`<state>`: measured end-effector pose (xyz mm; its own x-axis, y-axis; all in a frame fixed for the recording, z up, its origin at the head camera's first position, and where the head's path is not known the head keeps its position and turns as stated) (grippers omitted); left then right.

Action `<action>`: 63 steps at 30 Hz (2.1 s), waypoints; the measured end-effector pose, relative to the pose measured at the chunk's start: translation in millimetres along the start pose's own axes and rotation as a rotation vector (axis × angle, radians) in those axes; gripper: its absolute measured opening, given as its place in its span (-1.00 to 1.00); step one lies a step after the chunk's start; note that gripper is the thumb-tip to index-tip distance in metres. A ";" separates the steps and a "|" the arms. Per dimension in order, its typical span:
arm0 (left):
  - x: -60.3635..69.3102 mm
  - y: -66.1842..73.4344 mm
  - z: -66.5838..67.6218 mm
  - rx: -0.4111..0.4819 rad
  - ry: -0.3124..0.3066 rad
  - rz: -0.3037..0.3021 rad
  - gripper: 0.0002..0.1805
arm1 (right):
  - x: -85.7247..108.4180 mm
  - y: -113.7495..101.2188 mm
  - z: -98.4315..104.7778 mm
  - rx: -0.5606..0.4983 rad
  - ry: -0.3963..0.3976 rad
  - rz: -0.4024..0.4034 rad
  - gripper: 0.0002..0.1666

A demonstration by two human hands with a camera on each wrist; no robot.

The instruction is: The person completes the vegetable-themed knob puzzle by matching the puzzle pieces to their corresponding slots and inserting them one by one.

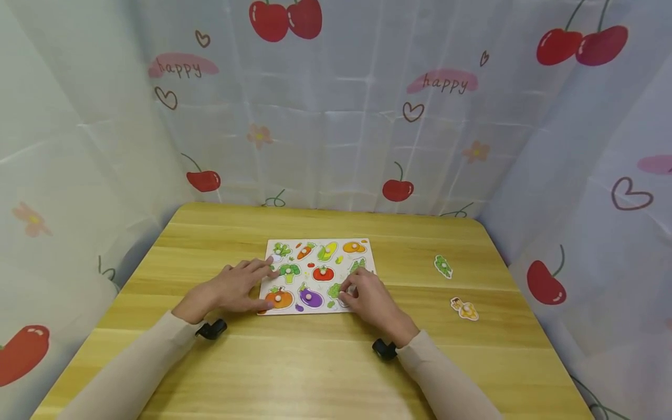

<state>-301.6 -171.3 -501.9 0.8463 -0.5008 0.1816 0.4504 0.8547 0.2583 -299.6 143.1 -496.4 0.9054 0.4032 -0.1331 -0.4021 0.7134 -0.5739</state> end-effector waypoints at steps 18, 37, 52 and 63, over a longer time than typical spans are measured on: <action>0.4 1.8 2.5 0.018 -0.006 -0.002 -0.03 | -2.8 -5.2 -1.4 0.015 -0.020 0.010 -0.94; -0.3 1.7 0.0 0.002 -0.003 0.005 -0.03 | 2.5 2.6 2.5 0.022 -0.010 0.015 -0.93; 0.9 1.6 4.9 0.002 0.009 -0.002 -0.03 | 10.8 20.0 29.9 0.022 0.080 0.022 -0.90; 0.0 0.9 3.5 -0.002 0.006 -0.007 -0.01 | 16.0 38.0 52.2 0.047 0.161 0.000 -0.86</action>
<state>-302.2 -171.0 -498.4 0.8448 -0.5059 0.1744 0.4566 0.8514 0.2580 -307.5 206.6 -478.2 0.9139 0.3089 -0.2634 -0.4049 0.7407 -0.5360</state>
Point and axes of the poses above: each hand's wrist, its own x-axis away from the middle knuckle, its own z-axis out of the back of the hand, y = z × x, the point moved 7 cm from there along -x, towards the middle knuckle, and after that the axes turned 3 degrees about -x, right-handed, at the moved point
